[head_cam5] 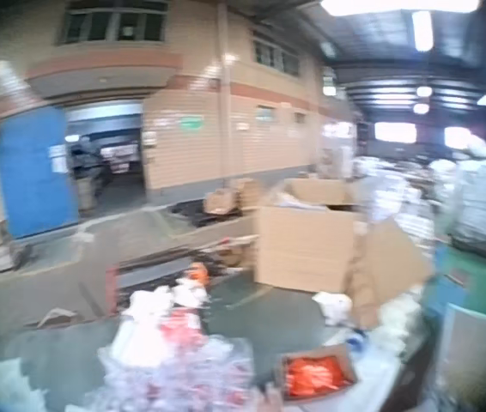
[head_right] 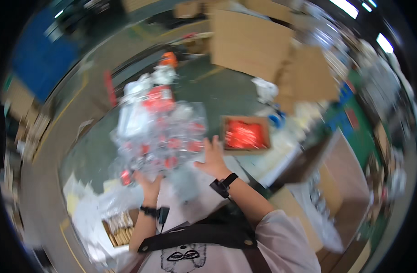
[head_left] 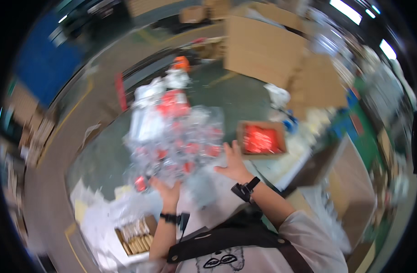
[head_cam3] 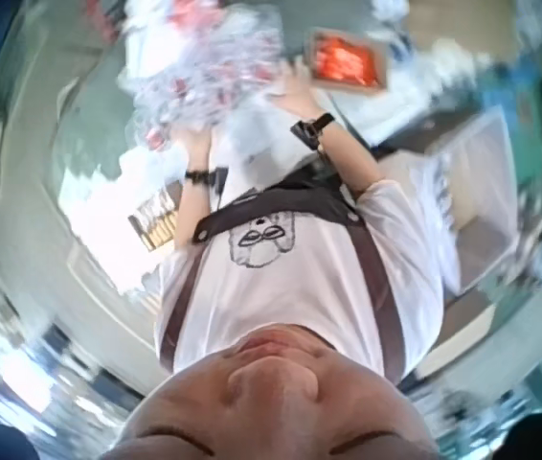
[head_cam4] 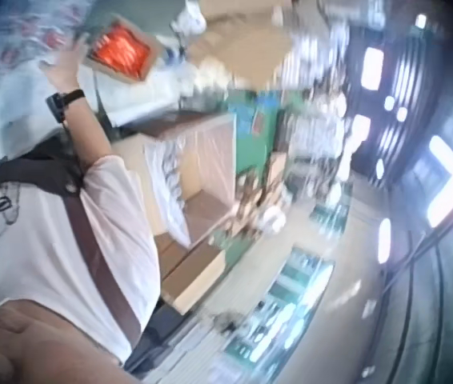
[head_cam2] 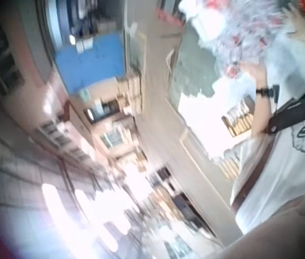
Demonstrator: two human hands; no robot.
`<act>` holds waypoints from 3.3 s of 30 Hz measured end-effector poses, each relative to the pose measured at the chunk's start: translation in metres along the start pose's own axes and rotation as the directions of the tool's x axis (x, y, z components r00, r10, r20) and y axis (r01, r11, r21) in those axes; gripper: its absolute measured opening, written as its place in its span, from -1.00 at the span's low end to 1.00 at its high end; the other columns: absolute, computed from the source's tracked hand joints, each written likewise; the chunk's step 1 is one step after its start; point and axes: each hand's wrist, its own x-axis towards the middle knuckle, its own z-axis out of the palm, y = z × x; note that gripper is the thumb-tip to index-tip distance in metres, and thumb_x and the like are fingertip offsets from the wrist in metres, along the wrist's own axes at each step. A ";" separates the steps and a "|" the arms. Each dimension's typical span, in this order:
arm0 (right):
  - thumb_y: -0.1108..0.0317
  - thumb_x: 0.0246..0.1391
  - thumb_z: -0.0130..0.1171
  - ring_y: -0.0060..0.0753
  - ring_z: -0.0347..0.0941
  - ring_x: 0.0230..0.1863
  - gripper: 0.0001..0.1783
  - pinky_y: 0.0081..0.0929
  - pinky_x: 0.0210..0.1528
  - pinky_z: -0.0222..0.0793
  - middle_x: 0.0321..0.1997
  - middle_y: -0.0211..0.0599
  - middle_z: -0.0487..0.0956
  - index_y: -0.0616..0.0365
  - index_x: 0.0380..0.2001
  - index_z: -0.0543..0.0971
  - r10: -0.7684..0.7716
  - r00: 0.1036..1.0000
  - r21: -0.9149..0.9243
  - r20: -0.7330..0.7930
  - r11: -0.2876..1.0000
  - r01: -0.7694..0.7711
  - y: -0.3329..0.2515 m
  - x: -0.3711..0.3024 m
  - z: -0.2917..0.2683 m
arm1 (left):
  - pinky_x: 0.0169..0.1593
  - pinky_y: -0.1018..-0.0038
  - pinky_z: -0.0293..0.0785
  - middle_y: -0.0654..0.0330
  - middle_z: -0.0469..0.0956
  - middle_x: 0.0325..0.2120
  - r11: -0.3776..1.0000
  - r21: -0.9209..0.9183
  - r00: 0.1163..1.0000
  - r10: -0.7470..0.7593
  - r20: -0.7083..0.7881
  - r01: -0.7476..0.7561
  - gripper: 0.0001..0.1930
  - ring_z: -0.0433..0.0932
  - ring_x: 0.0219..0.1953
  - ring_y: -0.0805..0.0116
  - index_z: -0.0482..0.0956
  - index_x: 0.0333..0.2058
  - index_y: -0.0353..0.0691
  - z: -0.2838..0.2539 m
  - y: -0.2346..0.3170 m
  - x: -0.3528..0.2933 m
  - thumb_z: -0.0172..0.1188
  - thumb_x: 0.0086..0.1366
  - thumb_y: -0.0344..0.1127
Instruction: The person places red plastic caps into a cardboard box containing individually wrapped glass jars. They then remove a cardboard divider from the box and rearrange the jars into a single layer at the bottom of the box.
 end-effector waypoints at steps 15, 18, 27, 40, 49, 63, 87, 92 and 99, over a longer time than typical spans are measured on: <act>0.31 0.05 0.26 -0.34 0.58 -0.31 -0.67 -0.43 -0.21 0.48 -0.37 -0.14 0.64 0.29 -0.15 0.57 0.763 0.422 0.424 -0.489 0.631 -0.650 0.187 -0.546 -0.232 | 0.07 0.24 0.37 -0.01 0.47 -0.08 0.158 -0.845 -0.402 0.825 0.398 -0.512 -0.55 0.43 0.01 -0.02 0.49 -0.04 -0.28 0.134 0.392 -0.317 0.31 0.06 -0.33; 0.32 0.08 0.22 -0.25 0.59 -0.29 -0.71 -0.40 -0.22 0.48 -0.34 -0.07 0.64 0.31 -0.19 0.58 0.768 0.403 0.362 -0.497 0.606 -0.708 0.226 -0.589 -0.308 | 0.08 0.18 0.36 -0.03 0.45 -0.04 0.028 -0.732 -0.453 0.769 0.451 -0.681 -0.38 0.41 0.05 -0.02 0.39 0.09 -0.23 0.183 0.443 -0.378 0.36 0.02 -0.25; -0.36 0.11 -0.06 0.06 0.40 0.15 -0.20 -0.17 0.18 0.31 0.13 -0.06 0.50 0.09 0.14 0.45 0.584 0.549 0.004 0.598 0.683 -0.730 0.408 -0.624 -0.275 | -0.15 0.17 0.52 -0.06 0.59 -0.30 0.020 -0.752 -0.745 0.120 0.656 -0.659 -0.66 0.59 -0.25 -0.06 0.53 -0.10 -0.17 0.339 0.379 -0.494 0.20 0.12 -0.24; 0.35 0.04 0.07 -0.10 0.63 -0.25 -0.77 -0.24 -0.22 0.53 -0.27 -0.04 0.66 0.16 -0.34 0.68 0.783 0.514 -0.427 0.351 0.622 -0.657 0.526 -0.545 -0.337 | -0.40 0.42 0.50 0.11 0.60 -0.57 0.621 -0.474 -0.701 -0.177 0.691 -0.625 -0.81 0.57 -0.56 0.35 0.63 -0.42 -0.29 0.478 0.506 -0.630 0.11 0.15 -0.30; 0.44 -0.10 0.14 0.03 0.55 -0.29 -0.86 -0.13 -0.25 0.45 -0.32 0.06 0.55 0.05 -0.44 0.66 0.944 0.325 -0.007 -0.048 0.325 -0.946 0.527 -0.656 -0.202 | -0.06 0.08 0.45 -0.18 0.51 -0.19 0.819 -0.292 -0.372 0.105 0.922 -0.494 -0.40 0.49 -0.09 -0.21 0.31 0.02 -0.23 0.457 0.379 -0.732 0.30 -0.04 -0.43; 0.50 -0.16 0.19 0.05 0.56 -0.31 -0.93 -0.21 -0.25 0.44 -0.47 -0.02 0.60 0.22 -0.51 0.54 0.952 0.287 0.442 0.110 0.211 -0.872 0.497 -0.630 -0.251 | -0.11 0.18 0.48 0.02 0.42 -0.14 0.657 -0.499 -0.411 0.301 0.861 -0.565 -0.50 0.51 -0.16 -0.06 0.40 0.01 -0.09 0.441 0.415 -0.636 0.34 0.08 -0.28; 0.19 -0.07 0.29 0.01 0.56 -0.17 -0.71 -0.15 -0.09 0.46 -0.24 -0.02 0.63 0.19 -0.37 0.65 0.942 0.125 0.029 0.312 0.122 -0.992 0.490 -0.620 -0.284 | -0.42 0.27 0.56 -0.01 0.50 -0.26 0.173 -0.712 -0.659 0.278 0.698 -0.681 -0.80 0.62 -0.42 0.10 0.45 -0.19 -0.27 0.423 0.408 -0.642 0.04 0.19 -0.41; 0.30 -0.10 0.24 0.07 0.55 -0.21 -0.77 -0.13 -0.13 0.47 -0.30 0.01 0.62 0.20 -0.36 0.60 0.960 0.272 0.007 -0.066 0.273 -0.962 0.482 -0.622 -0.265 | -0.45 0.30 0.54 0.06 0.51 -0.33 0.017 -0.887 -0.757 0.514 0.404 -0.462 -0.85 0.62 -0.46 0.17 0.43 -0.27 -0.20 0.392 0.418 -0.633 0.05 0.14 -0.41; 0.46 -0.09 0.12 0.11 0.55 -0.21 -0.83 -0.11 -0.16 0.48 -0.30 0.04 0.61 0.22 -0.38 0.62 0.954 0.299 -0.018 0.024 0.300 -0.954 0.483 -0.636 -0.282 | -0.49 0.34 0.51 0.20 0.51 -0.54 0.026 -0.930 -0.867 0.353 0.352 -0.367 -0.91 0.59 -0.54 0.22 0.44 -0.33 -0.15 0.374 0.432 -0.618 0.07 0.17 -0.35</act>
